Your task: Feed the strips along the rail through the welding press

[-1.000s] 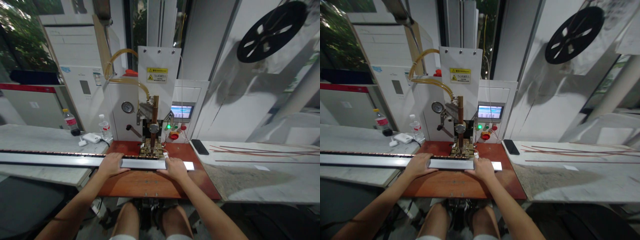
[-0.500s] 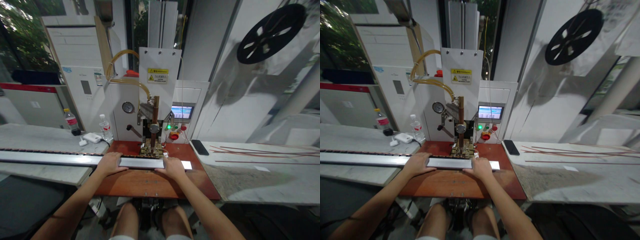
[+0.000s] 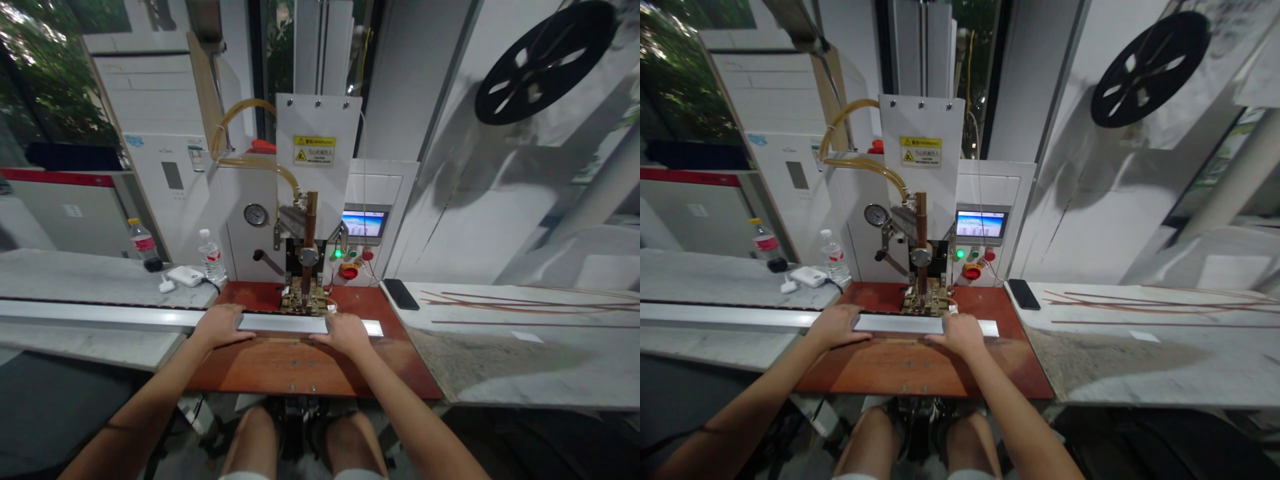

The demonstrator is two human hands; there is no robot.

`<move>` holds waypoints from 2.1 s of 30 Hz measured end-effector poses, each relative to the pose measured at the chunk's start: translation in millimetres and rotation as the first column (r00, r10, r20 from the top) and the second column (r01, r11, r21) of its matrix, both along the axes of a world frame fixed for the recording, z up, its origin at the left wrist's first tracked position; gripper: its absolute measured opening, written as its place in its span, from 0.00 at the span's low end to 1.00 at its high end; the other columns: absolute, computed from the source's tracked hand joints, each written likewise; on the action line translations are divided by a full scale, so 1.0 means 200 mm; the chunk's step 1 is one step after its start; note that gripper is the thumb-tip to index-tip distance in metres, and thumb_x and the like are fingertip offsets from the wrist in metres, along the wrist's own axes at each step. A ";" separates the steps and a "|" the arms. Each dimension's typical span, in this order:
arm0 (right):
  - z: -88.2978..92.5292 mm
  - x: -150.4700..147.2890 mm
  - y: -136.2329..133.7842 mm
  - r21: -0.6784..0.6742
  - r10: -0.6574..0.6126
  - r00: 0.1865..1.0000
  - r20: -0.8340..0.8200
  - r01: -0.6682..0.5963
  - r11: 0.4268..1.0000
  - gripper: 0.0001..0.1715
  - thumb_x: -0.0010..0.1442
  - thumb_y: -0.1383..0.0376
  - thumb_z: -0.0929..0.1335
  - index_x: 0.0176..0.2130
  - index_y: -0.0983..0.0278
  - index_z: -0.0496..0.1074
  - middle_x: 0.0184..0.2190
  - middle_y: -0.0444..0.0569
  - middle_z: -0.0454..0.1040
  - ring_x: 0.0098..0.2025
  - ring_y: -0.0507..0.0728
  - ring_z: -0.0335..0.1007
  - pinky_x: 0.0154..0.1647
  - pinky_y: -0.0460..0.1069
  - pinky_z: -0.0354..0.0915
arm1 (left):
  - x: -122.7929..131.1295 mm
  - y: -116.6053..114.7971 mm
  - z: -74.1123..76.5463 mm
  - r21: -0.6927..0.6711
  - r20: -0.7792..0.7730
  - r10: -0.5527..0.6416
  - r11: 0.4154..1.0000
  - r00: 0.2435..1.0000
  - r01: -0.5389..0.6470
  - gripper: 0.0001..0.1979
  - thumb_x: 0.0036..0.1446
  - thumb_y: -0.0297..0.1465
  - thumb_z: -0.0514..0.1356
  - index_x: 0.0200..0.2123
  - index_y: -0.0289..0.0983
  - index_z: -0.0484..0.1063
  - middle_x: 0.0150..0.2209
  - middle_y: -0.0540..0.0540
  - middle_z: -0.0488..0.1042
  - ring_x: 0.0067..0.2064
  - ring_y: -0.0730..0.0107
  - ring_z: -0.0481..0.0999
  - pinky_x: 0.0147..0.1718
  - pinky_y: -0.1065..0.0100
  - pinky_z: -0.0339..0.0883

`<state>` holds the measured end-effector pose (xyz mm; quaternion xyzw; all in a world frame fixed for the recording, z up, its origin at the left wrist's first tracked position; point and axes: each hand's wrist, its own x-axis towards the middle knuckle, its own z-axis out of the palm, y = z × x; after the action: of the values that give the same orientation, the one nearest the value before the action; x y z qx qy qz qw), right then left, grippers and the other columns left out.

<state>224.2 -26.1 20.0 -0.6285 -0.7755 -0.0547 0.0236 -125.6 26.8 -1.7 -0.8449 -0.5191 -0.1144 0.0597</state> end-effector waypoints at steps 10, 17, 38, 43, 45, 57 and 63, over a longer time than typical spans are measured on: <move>0.01 0.00 0.02 -0.003 0.015 1.000 -0.003 -0.015 1.000 0.49 0.47 0.29 0.51 0.39 0.64 0.72 0.35 0.59 0.76 0.38 0.63 0.73 0.40 0.52 0.62 | 0.01 0.02 0.01 -0.015 -0.052 -0.015 1.000 0.999 0.014 0.31 0.44 0.58 0.54 0.40 0.39 0.73 0.42 0.37 0.76 0.44 0.56 0.74 0.43 0.63 0.63; 0.01 0.01 0.04 -0.007 0.022 1.000 -0.009 -0.022 1.000 0.49 0.47 0.29 0.51 0.37 0.64 0.72 0.35 0.59 0.76 0.39 0.64 0.73 0.40 0.53 0.63 | 0.02 0.03 0.04 -0.012 -0.078 -0.038 0.999 0.996 0.037 0.32 0.46 0.59 0.52 0.40 0.38 0.73 0.40 0.38 0.76 0.42 0.54 0.74 0.40 0.62 0.63; 0.01 0.00 0.04 0.002 0.024 1.000 0.003 -0.024 1.000 0.49 0.47 0.29 0.51 0.37 0.64 0.72 0.34 0.58 0.76 0.38 0.63 0.73 0.39 0.52 0.63 | 0.00 0.07 0.00 -0.037 -0.035 -0.003 0.999 0.999 0.002 0.30 0.45 0.57 0.54 0.39 0.38 0.73 0.41 0.38 0.76 0.45 0.56 0.74 0.43 0.64 0.63; 0.01 0.00 0.05 0.001 0.018 1.000 0.007 -0.018 1.000 0.49 0.47 0.29 0.51 0.38 0.64 0.72 0.35 0.59 0.76 0.38 0.63 0.73 0.40 0.52 0.63 | 0.00 0.06 0.00 -0.035 -0.030 0.006 0.999 1.000 -0.007 0.30 0.45 0.57 0.54 0.38 0.39 0.73 0.41 0.38 0.76 0.45 0.56 0.74 0.42 0.64 0.63; 0.01 0.00 0.05 0.003 0.026 1.000 0.002 -0.026 1.000 0.48 0.47 0.29 0.51 0.38 0.63 0.72 0.34 0.59 0.76 0.38 0.64 0.73 0.40 0.53 0.63 | 0.00 0.06 0.00 -0.034 -0.029 0.009 0.999 1.000 -0.010 0.30 0.45 0.57 0.54 0.38 0.39 0.73 0.41 0.38 0.76 0.45 0.56 0.74 0.42 0.64 0.63; 0.05 0.13 0.29 -0.051 -0.307 0.928 -0.211 0.303 0.952 0.39 0.57 0.39 0.54 0.40 0.65 0.73 0.38 0.60 0.76 0.42 0.63 0.72 0.38 0.51 0.63 | 0.05 0.00 0.08 -0.009 -0.064 -0.012 1.000 0.998 0.011 0.34 0.44 0.60 0.52 0.40 0.38 0.72 0.39 0.38 0.76 0.42 0.54 0.75 0.40 0.62 0.64; 0.05 0.11 0.47 -0.188 -0.389 0.906 -0.168 0.358 0.915 0.40 0.50 0.37 0.60 0.40 0.66 0.75 0.40 0.62 0.75 0.45 0.65 0.71 0.41 0.54 0.64 | 0.07 -0.03 0.11 -0.019 -0.071 0.020 1.000 0.997 -0.021 0.35 0.44 0.61 0.51 0.40 0.37 0.72 0.40 0.38 0.76 0.42 0.54 0.74 0.41 0.62 0.64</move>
<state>246.4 68.2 29.3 -0.7679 -0.6358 0.0653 0.0431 -111.0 20.7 19.4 -0.8436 -0.5265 -0.0787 0.0706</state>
